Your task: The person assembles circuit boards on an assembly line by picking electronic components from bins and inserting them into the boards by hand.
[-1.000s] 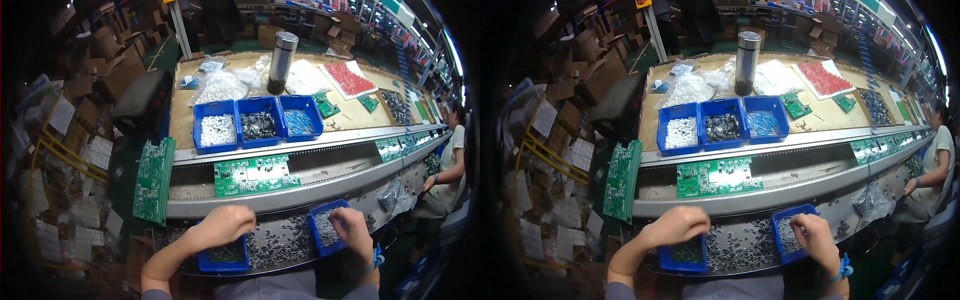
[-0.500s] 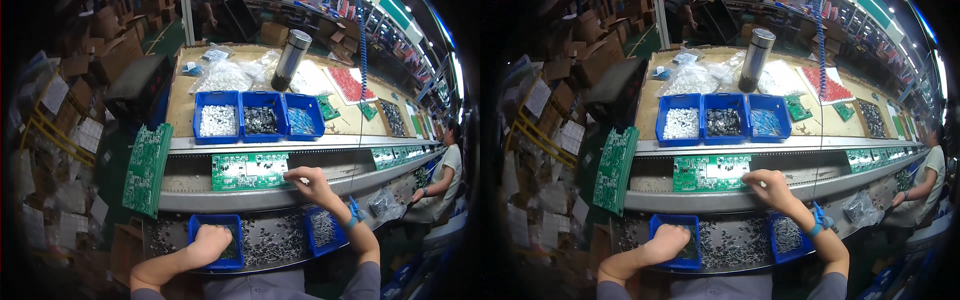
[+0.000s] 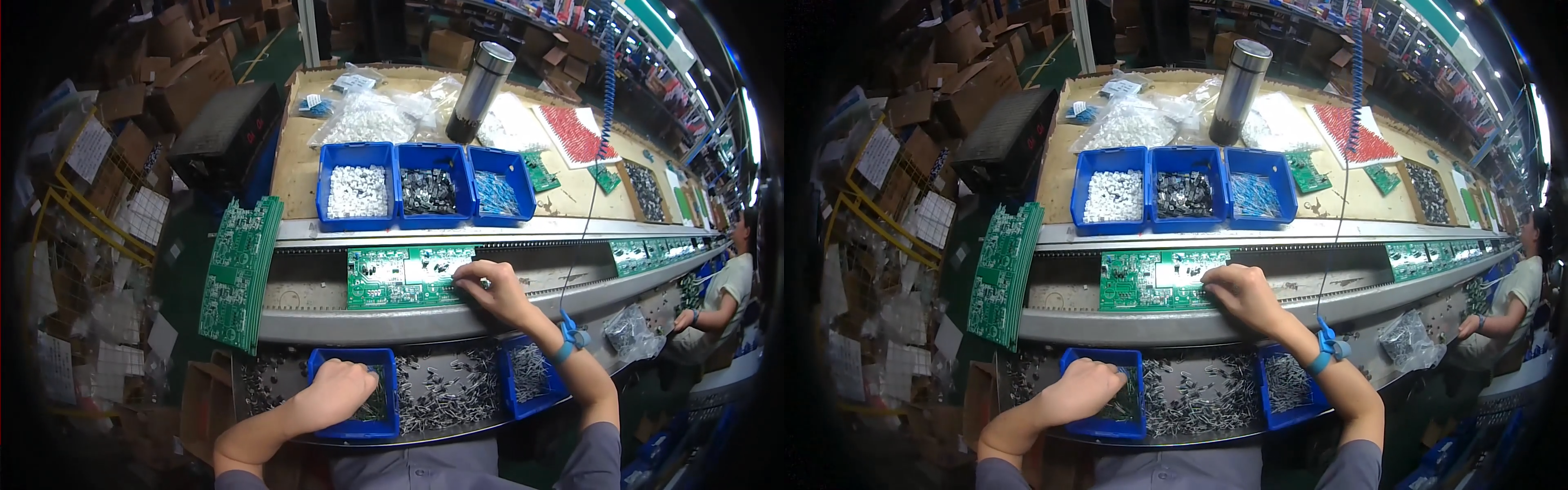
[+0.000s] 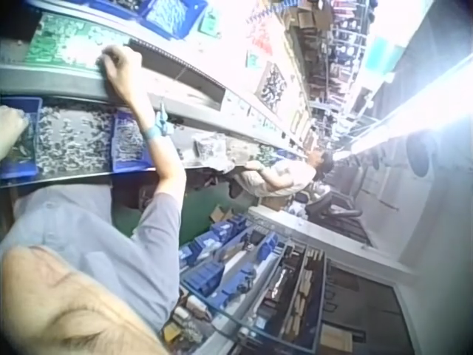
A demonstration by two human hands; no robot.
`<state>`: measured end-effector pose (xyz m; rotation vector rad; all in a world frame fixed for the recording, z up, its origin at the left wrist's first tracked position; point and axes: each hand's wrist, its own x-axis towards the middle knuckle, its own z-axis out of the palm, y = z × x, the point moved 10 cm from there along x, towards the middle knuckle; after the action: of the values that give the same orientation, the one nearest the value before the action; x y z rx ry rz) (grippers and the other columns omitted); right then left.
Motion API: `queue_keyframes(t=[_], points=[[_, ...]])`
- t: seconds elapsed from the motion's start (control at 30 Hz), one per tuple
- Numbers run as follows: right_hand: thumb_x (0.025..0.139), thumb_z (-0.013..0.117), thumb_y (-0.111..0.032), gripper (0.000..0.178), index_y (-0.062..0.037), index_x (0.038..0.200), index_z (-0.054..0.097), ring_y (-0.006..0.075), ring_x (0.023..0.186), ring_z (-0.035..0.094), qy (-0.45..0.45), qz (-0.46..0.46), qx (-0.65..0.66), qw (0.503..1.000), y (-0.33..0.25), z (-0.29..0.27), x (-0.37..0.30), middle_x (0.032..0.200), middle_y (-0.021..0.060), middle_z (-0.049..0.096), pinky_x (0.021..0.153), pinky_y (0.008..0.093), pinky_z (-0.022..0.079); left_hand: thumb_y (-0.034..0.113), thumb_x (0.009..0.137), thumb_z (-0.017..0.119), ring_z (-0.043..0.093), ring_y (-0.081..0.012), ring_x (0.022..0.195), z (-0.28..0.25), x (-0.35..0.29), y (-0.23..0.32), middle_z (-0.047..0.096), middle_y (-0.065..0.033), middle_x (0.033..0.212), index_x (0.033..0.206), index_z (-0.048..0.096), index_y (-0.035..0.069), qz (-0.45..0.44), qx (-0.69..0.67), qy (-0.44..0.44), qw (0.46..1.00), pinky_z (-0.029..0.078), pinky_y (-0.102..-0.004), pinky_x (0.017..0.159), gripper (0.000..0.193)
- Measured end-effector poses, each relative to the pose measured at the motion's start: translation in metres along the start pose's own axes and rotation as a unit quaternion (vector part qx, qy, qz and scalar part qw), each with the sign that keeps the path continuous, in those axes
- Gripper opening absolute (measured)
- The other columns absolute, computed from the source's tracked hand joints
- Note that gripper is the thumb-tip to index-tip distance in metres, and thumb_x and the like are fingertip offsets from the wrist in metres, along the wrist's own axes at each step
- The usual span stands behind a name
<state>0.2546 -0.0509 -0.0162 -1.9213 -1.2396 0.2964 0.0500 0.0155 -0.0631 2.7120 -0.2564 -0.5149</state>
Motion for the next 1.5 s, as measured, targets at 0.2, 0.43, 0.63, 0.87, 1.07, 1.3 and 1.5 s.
queue_keyframes(t=[0.2,0.43,0.63,0.87,1.07,1.3,1.5], points=[[0.079,0.065,-0.004,0.012,-0.0017,0.09,0.066,0.0287,0.074,0.065,0.008,0.007,-0.001,1.0,0.002,-0.001,0.0,0.082,0.0165,0.066,0.066,0.0331,0.051,0.008,0.072,0.063,0.064,-0.0291,0.073,-0.006,0.001,-0.001,0.063,-0.0119,0.074,0.075,0.059,0.003,0.004,-0.017,0.015,1.0,0.048,-0.0402,0.061,0.007],[0.079,0.065,-0.004,0.012,-0.0017,0.091,0.066,0.0292,0.075,0.065,0.018,0.005,0.011,1.0,0.005,0.001,-0.001,0.083,0.0166,0.065,0.067,0.0334,0.051,0.009,0.072,0.063,0.064,-0.0294,0.066,-0.014,0.002,-0.005,0.064,-0.0112,0.071,0.074,0.06,0.003,-0.012,-0.027,0.041,0.999,0.049,-0.0396,0.059,0.008],[0.079,0.066,-0.004,0.012,-0.0017,0.091,0.065,0.0293,0.076,0.065,0.025,0.005,0.011,1.0,0.006,-0.001,-0.003,0.083,0.0162,0.066,0.067,0.0333,0.051,0.009,0.073,0.062,0.065,-0.0286,0.073,-0.013,0.002,-0.004,0.065,-0.0112,0.074,0.076,0.066,0.005,0.002,-0.033,0.041,0.999,0.05,-0.0392,0.061,0.007],[0.078,0.065,-0.002,0.011,-0.0031,0.089,0.066,0.0292,0.078,0.063,-0.008,-0.007,-0.034,0.999,-0.002,0.003,-0.003,0.084,0.0144,0.065,0.069,0.035,0.05,0.013,0.076,0.063,0.064,-0.0311,0.072,-0.018,0.001,-0.007,0.065,-0.0127,0.074,0.078,0.067,0.005,-0.026,-0.054,0.046,0.997,0.05,-0.0403,0.062,0.009],[0.075,0.065,0.003,0.011,-0.0015,0.085,0.066,0.0265,0.085,0.063,-0.019,-0.082,-0.061,0.995,-0.009,0.005,-0.004,0.088,0.0105,0.066,0.074,0.0344,0.05,0.017,0.077,0.065,0.063,-0.0321,0.069,-0.018,0.002,-0.012,0.066,-0.0132,0.075,0.08,0.068,0.006,-0.031,-0.098,0.032,0.994,0.05,-0.0413,0.062,0.012],[0.074,0.065,0.002,0.011,-0.0012,0.084,0.066,0.0272,0.084,0.062,-0.045,-0.09,-0.065,0.993,-0.016,0.009,-0.001,0.087,0.0099,0.066,0.073,0.0348,0.05,0.014,0.076,0.067,0.064,-0.0299,0.074,-0.037,0.0,-0.01,0.067,-0.0099,0.08,0.087,0.069,0.006,-0.001,-0.123,0.119,0.985,0.051,-0.0397,0.064,0.014],[0.075,0.061,-0.003,0.009,-0.0038,0.082,0.067,0.0287,0.085,0.057,-0.044,-0.112,-0.101,0.988,-0.019,0.016,-0.007,0.085,0.0089,0.062,0.074,0.0361,0.048,0.008,0.075,0.069,0.067,-0.0259,0.069,-0.059,0.002,-0.015,0.068,-0.0117,0.076,0.086,0.067,0.003,-0.01,-0.258,0.177,0.95,0.052,-0.0308,0.063,0.012]])
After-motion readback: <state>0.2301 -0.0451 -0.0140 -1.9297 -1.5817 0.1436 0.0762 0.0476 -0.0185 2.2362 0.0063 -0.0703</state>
